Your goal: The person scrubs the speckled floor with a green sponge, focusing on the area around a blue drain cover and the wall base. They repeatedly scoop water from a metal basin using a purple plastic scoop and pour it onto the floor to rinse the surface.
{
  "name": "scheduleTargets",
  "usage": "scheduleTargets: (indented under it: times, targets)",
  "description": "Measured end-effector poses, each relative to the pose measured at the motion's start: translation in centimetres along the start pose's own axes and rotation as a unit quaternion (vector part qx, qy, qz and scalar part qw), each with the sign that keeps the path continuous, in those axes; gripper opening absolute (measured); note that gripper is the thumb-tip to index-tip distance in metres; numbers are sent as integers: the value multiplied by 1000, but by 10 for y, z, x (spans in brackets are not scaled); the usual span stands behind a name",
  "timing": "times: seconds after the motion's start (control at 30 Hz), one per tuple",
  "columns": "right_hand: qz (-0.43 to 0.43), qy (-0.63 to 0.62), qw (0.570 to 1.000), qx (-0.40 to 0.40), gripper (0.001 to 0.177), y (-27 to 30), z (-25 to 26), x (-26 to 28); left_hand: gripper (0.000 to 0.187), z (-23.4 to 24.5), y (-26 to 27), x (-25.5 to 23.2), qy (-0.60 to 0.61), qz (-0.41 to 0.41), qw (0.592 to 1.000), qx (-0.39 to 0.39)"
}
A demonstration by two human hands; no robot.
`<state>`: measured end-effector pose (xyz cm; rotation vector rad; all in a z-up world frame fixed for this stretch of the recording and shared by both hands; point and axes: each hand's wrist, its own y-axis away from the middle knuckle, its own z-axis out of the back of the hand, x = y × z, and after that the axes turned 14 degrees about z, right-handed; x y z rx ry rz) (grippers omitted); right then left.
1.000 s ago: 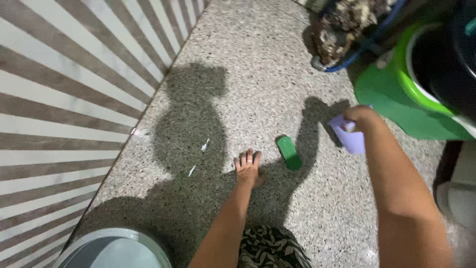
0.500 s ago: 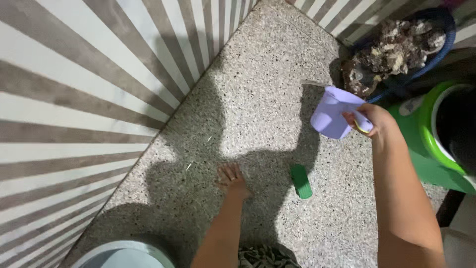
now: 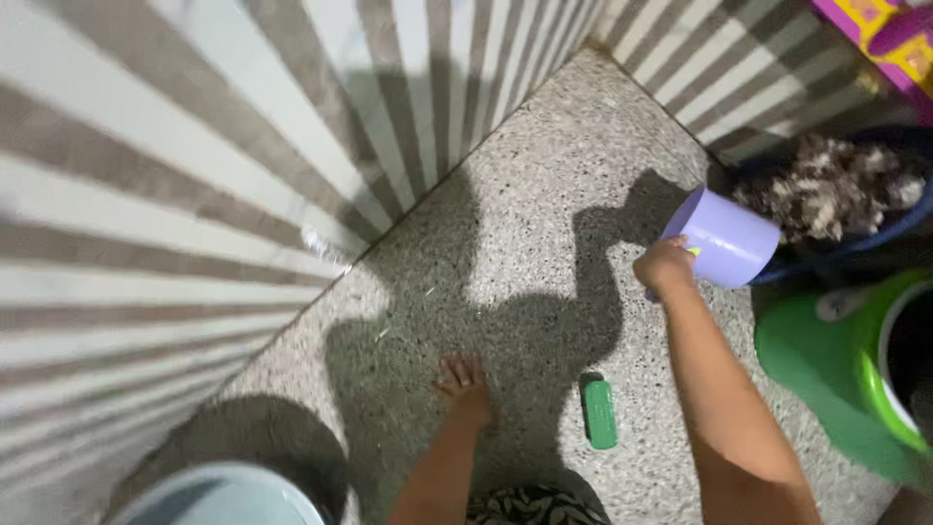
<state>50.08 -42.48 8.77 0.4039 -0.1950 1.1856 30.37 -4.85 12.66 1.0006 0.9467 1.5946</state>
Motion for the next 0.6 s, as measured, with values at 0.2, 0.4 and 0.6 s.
scheduleTargets:
  times: [0.2,0.4,0.6]
  targets:
    - [167,35,981,-93,86,64,21,30,123,-23,16,2,71,2,995,-70]
    - [56,-344,929,120,62,144,25,43,109,-105,-49,9,103,11,944,-312]
    - [334,-420,767,352,70,310,18,154,88,-210,-78,25,463,-50,837,-288]
